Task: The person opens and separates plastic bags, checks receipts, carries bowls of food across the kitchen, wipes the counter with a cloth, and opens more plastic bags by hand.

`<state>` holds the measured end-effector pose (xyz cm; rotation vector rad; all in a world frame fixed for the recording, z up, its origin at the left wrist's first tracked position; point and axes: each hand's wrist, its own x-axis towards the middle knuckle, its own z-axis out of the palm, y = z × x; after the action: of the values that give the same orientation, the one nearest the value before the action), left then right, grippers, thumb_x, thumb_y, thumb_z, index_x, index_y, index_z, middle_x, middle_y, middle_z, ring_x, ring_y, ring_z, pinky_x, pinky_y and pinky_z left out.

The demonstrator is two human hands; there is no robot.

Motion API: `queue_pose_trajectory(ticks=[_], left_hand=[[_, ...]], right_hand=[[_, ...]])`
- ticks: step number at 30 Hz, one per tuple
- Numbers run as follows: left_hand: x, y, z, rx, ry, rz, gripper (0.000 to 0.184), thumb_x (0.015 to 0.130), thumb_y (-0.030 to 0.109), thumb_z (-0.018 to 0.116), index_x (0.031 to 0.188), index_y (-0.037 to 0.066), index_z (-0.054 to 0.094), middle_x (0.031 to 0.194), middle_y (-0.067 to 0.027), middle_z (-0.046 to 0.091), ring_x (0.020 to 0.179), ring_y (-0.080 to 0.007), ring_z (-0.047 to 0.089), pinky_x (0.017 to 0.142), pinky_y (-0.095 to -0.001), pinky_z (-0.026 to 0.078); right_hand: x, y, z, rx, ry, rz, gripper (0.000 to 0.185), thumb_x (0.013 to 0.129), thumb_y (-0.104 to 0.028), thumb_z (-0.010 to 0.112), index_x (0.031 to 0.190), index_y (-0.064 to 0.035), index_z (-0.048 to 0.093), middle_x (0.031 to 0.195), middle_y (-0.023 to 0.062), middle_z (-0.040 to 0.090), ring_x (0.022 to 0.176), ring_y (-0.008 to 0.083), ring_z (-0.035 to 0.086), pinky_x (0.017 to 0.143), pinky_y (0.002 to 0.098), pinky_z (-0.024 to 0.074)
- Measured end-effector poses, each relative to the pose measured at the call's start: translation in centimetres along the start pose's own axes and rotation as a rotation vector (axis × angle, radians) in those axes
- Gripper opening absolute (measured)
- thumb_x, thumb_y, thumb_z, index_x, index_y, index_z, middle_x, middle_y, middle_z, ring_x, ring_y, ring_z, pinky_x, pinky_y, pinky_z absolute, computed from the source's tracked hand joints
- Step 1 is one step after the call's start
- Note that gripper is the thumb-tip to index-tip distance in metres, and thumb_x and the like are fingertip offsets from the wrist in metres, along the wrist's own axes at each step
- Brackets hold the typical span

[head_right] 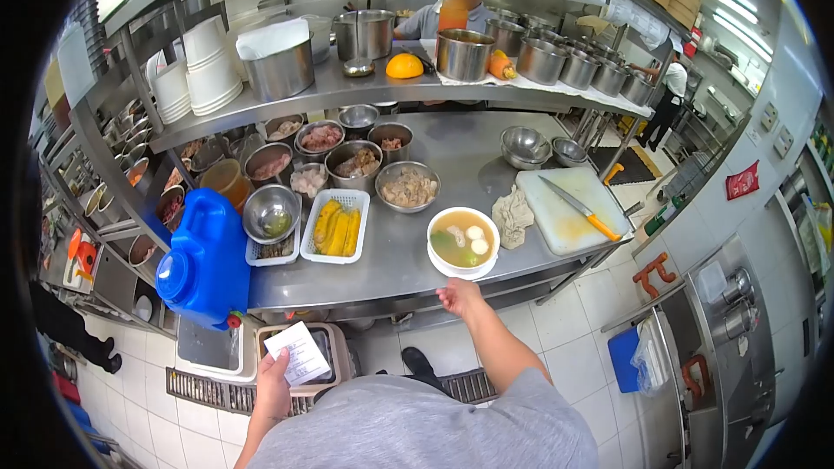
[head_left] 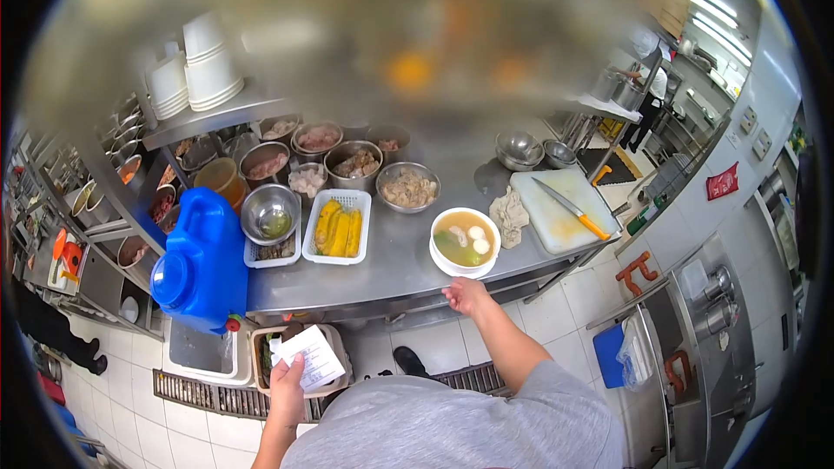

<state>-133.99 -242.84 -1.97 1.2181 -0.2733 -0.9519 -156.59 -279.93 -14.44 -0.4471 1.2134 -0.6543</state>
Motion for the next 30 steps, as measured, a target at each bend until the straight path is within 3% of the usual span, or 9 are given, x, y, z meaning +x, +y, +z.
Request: queue_pose_trajectory(ticks=[2, 7, 9, 10, 12, 14, 21, 24, 30], left_hand=[[0.2, 0.6, 0.1, -0.032, 0.02, 0.023, 0.032, 0.095, 0.02, 0.05, 0.118, -0.002, 0.053, 0.109, -0.0111, 0.063, 0.095, -0.0205, 0.064, 0.085, -0.0337, 0.05], [0.7, 1.6, 1.0, -0.051, 0.083, 0.043, 0.032, 0.096, 0.019, 0.048, 0.119, -0.002, 0.052, 0.108, -0.0114, 0.063, 0.094, -0.0212, 0.064, 0.081, -0.0344, 0.052], [0.9, 2.0, 2.1, -0.083, 0.081, 0.065, 0.029, 0.096, 0.018, 0.048, 0.117, -0.001, 0.053, 0.107, -0.0111, 0.063, 0.094, -0.0212, 0.064, 0.082, -0.0351, 0.052], [1.3, 1.9, 2.6, -0.089, 0.078, 0.075, 0.029, 0.096, 0.018, 0.048, 0.117, -0.001, 0.053, 0.107, -0.0111, 0.063, 0.094, -0.0212, 0.064, 0.082, -0.0351, 0.052], [1.8, 1.6, 3.1, -0.1, 0.08, 0.106, 0.033, 0.097, 0.018, 0.046, 0.121, -0.003, 0.05, 0.107, -0.0122, 0.063, 0.092, -0.0212, 0.065, 0.079, -0.0338, 0.053], [2.3, 1.2, 3.9, -0.108, 0.091, 0.131, 0.033, 0.097, 0.018, 0.045, 0.121, -0.003, 0.051, 0.108, -0.012, 0.063, 0.092, -0.0207, 0.065, 0.079, -0.0332, 0.053], [3.7, 0.6, 4.5, -0.163, 0.169, 0.15, 0.033, 0.097, 0.018, 0.046, 0.122, -0.003, 0.051, 0.107, -0.0113, 0.063, 0.092, -0.0201, 0.065, 0.08, -0.0329, 0.053], [4.1, 0.4, 4.8, -0.143, 0.139, 0.107, 0.031, 0.096, 0.018, 0.048, 0.119, -0.002, 0.051, 0.11, -0.0118, 0.062, 0.097, -0.0217, 0.063, 0.085, -0.0359, 0.051], [4.8, -0.1, 6.7, -0.152, 0.157, 0.1, 0.03, 0.097, 0.018, 0.046, 0.119, -0.002, 0.052, 0.106, -0.0108, 0.064, 0.091, -0.02, 0.065, 0.078, -0.0327, 0.053]], right_hand=[[-2.9, -4.1, 2.2, -0.162, -0.366, 0.12, 0.009, 0.086, -0.013, 0.054, 0.09, -0.0044, 0.054, 0.069, 0.009, 0.061, 0.053, 0.0167, 0.057, 0.044, 0.0288, 0.0442], [-12.3, -24.1, 13.8, -0.166, -0.626, -0.862, 0.022, 0.085, -0.022, 0.062, 0.102, -0.0087, 0.058, 0.077, 0.0032, 0.063, 0.062, 0.0132, 0.057, 0.052, 0.0256, 0.0445], [-11.1, -32.6, 18.5, -0.237, -0.679, -1.225, 0.026, 0.085, -0.027, 0.063, 0.102, -0.0086, 0.058, 0.088, 0.0043, 0.064, 0.076, 0.0135, 0.058, 0.067, 0.0303, 0.046], [-12.4, -35.5, 20.7, -0.146, -0.767, -1.252, 0.03, 0.085, -0.03, 0.064, 0.104, -0.0077, 0.058, 0.095, 0.0065, 0.063, 0.081, 0.0149, 0.058, 0.071, 0.0321, 0.0458], [-10.5, -42.4, 25.3, -0.033, -0.966, -1.16, 0.037, 0.087, -0.029, 0.062, 0.112, -0.0041, 0.051, 0.1, 0.0106, 0.06, 0.082, 0.0205, 0.057, 0.073, 0.0343, 0.0476], [-17.4, -41.7, 27.4, 0.197, -0.785, -0.879, 0.035, 0.087, -0.024, 0.062, 0.111, -0.0021, 0.05, 0.098, 0.012, 0.058, 0.082, 0.023, 0.057, 0.073, 0.0362, 0.0485], [-17.1, -42.7, 29.0, 0.291, -0.97, -0.853, 0.032, 0.086, -0.015, 0.06, 0.113, -0.0019, 0.048, 0.109, 0.0166, 0.051, 0.091, 0.0267, 0.054, 0.075, 0.0386, 0.0475], [-18.0, -42.7, 29.7, 0.367, -0.84, -0.773, 0.032, 0.085, -0.014, 0.061, 0.111, -0.0013, 0.049, 0.107, 0.0159, 0.052, 0.089, 0.0266, 0.054, 0.075, 0.0388, 0.0473], [-17.0, -42.7, 29.8, 0.369, -0.948, -0.802, 0.028, 0.085, -0.013, 0.061, 0.109, -0.0021, 0.052, 0.101, 0.0133, 0.056, 0.083, 0.0229, 0.055, 0.07, 0.0361, 0.047]])
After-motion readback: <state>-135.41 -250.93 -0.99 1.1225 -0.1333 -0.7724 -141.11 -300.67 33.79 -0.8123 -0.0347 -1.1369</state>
